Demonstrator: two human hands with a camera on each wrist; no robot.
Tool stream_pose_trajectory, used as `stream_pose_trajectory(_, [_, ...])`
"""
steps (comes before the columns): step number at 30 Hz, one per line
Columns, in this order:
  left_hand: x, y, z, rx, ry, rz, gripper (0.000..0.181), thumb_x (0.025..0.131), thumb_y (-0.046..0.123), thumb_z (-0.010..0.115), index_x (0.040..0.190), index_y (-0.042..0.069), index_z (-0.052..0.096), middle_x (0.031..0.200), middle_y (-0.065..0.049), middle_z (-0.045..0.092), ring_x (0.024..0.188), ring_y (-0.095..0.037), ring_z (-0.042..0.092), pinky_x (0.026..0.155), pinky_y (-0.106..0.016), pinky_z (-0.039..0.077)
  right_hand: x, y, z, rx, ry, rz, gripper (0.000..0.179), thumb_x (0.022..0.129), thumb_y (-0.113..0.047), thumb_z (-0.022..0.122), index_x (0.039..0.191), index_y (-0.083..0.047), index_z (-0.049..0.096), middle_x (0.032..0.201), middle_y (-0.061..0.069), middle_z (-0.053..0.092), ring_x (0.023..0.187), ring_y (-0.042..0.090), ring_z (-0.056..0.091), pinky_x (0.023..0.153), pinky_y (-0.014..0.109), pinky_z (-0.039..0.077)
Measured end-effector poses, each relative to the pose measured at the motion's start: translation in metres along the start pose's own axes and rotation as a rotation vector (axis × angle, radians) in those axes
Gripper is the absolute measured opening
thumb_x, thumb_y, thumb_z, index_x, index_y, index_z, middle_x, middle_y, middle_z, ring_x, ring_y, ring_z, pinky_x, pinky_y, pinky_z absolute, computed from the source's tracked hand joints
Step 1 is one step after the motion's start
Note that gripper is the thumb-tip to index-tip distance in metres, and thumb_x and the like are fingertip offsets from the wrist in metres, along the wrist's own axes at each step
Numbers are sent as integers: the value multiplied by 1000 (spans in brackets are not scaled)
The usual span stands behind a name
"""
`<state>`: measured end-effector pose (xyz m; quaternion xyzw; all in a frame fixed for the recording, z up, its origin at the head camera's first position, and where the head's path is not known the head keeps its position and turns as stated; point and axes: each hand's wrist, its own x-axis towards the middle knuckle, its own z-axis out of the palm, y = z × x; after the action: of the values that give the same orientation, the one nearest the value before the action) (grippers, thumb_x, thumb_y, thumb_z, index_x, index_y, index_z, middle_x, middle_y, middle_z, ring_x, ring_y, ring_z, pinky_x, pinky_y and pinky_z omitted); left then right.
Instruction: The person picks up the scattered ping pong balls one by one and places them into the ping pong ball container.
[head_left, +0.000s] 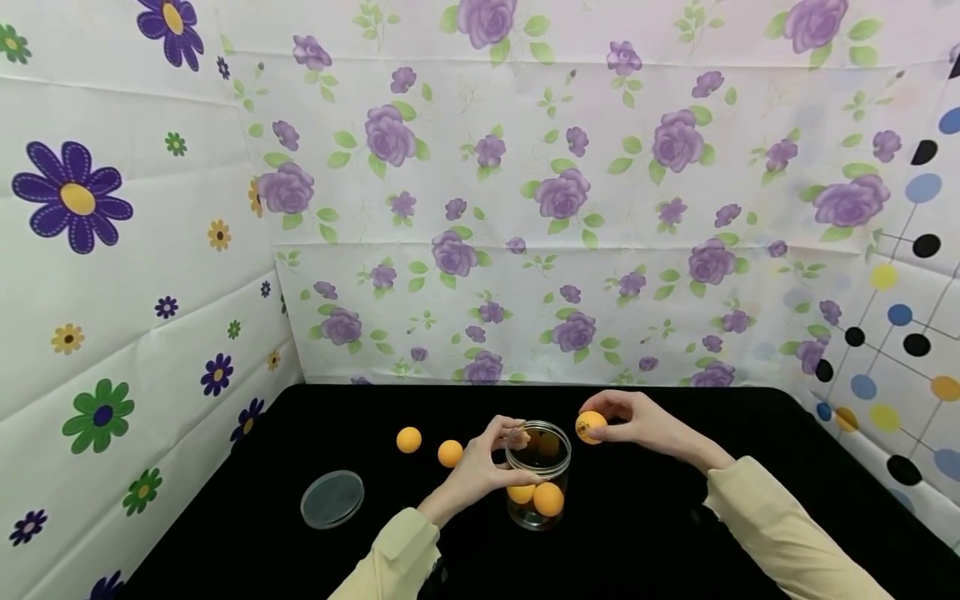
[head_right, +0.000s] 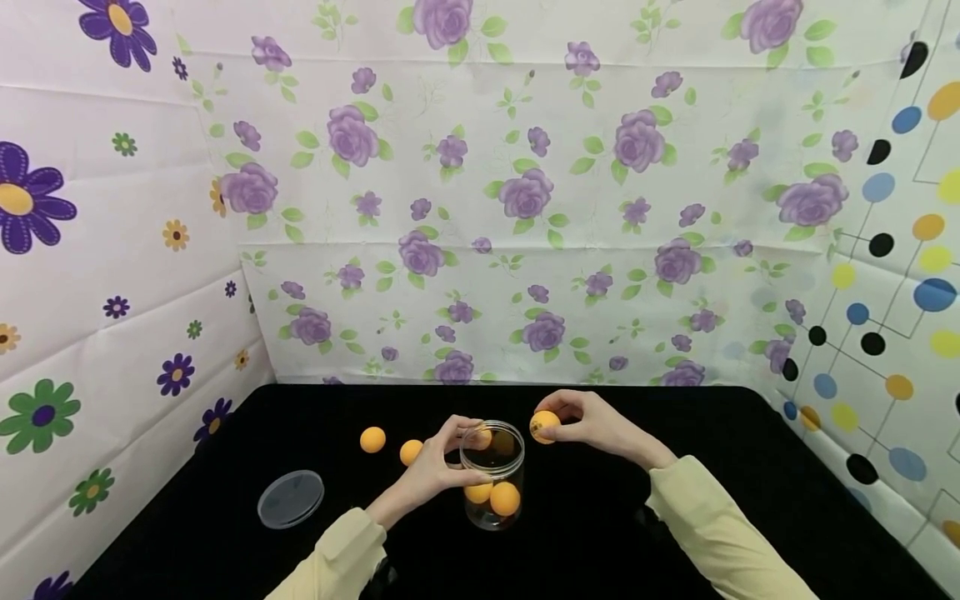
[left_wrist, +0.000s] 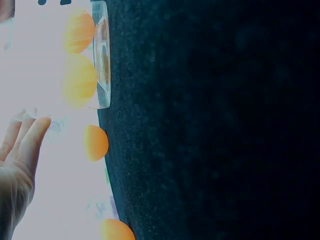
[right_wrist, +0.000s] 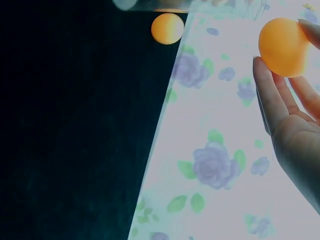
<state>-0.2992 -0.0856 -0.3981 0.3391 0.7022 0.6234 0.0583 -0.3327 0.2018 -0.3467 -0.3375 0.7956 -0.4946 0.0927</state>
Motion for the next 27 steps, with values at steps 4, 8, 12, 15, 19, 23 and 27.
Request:
stream_pose_trajectory(4, [0, 0, 0, 3, 6, -6, 58, 81, 12, 70, 129, 4, 39, 122, -25, 44, 114, -40, 41, 85, -43, 43, 4, -6, 4, -5, -7, -14, 31, 87, -18, 64, 114, -4, 58, 98, 11, 61, 86, 29, 58, 74, 38, 47])
stream_pose_trajectory(8, [0, 0, 1, 10, 10, -5, 58, 80, 13, 71, 129, 3, 40, 121, -22, 45, 113, -38, 43, 85, -43, 43, 7, -9, 6, -2, -9, -16, 32, 86, -19, 64, 114, -5, 58, 98, 12, 61, 87, 29, 58, 74, 39, 48])
stream_pose_trajectory(12, [0, 0, 0, 16, 13, -6, 58, 80, 13, 71, 128, 3, 40, 120, -20, 47, 111, -36, 45, 85, -44, 43, 10, -11, 9, -3, -11, -34, 33, 87, -16, 63, 115, -2, 57, 98, 12, 61, 87, 28, 59, 74, 38, 48])
stream_pose_trajectory(15, [0, 0, 0, 15, 12, -6, 58, 80, 12, 71, 128, 3, 40, 120, -20, 47, 111, -36, 44, 85, -43, 44, 12, -15, 13, 5, -14, -40, 32, 87, -14, 63, 115, -1, 56, 99, 12, 61, 88, 28, 59, 75, 38, 48])
stream_pose_trajectory(19, [0, 0, 1, 13, 11, -4, 59, 80, 12, 71, 128, 1, 39, 120, -21, 47, 112, -38, 43, 84, -42, 44, 14, -24, 19, 32, -23, -40, 31, 87, -8, 61, 115, 1, 55, 101, 16, 60, 89, 30, 58, 74, 41, 48])
stream_pose_trajectory(23, [0, 1, 1, 22, 15, -9, 58, 80, 13, 71, 128, 2, 40, 118, -15, 49, 112, -39, 43, 84, -42, 44, 16, -32, 24, 51, -30, -39, 30, 87, -5, 61, 116, 3, 54, 102, 18, 59, 90, 31, 57, 73, 40, 48])
stream_pose_trajectory(27, [1, 1, 1, 32, 17, -16, 58, 80, 12, 71, 128, 3, 40, 118, -10, 49, 112, -36, 44, 84, -42, 44, 21, -27, 27, 51, -34, -41, 30, 87, -6, 61, 115, 0, 55, 101, 16, 59, 89, 30, 57, 71, 39, 49])
